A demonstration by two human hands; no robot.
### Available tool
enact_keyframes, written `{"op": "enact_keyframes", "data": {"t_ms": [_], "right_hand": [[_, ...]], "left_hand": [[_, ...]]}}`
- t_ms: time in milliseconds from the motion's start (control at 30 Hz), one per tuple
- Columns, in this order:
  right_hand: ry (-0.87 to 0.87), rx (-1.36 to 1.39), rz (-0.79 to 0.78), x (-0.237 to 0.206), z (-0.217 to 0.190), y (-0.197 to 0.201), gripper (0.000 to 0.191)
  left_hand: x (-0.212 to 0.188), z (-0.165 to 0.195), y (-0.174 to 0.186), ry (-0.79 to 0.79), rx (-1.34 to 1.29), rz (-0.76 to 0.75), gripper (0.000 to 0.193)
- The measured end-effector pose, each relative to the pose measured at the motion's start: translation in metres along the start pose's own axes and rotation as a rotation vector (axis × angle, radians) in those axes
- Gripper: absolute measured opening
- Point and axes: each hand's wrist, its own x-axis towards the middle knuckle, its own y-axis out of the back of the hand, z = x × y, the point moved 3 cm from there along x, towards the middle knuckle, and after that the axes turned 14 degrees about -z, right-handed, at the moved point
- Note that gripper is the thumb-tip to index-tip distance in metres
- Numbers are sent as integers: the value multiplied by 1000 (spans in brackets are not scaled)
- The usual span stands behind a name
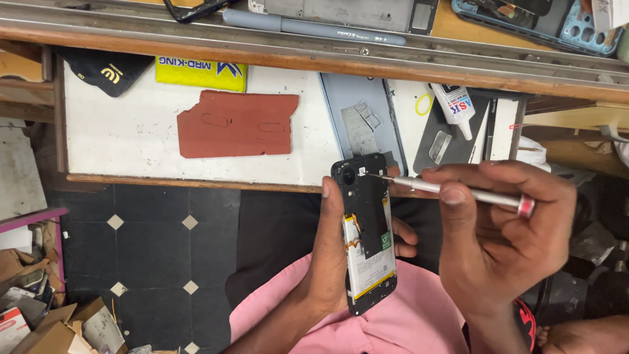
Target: The person uses a screwdriver to remove screws from the back of a disassembled smartphone. They then lift and remove a black metal shield plate, exposing the internal components. The removed plate is placed on the workbench.
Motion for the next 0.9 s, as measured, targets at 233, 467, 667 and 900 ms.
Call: {"op": "enact_keyframes", "data": {"t_ms": [233,467,667,900], "right_hand": [[21,5,6,0,-3,0,27],[58,-71,-21,4,-6,-2,27],[23,-26,-13,3,-7,-3,27],[24,-88,-18,3,-9,-1,27]], "left_hand": [[-2,2,-6,12,132,-40,113],[-3,3,-11,51,121,-87,114],[-2,3,-11,51,155,-49,109],[-3,-2,-6,59,145,-51,111]]}}
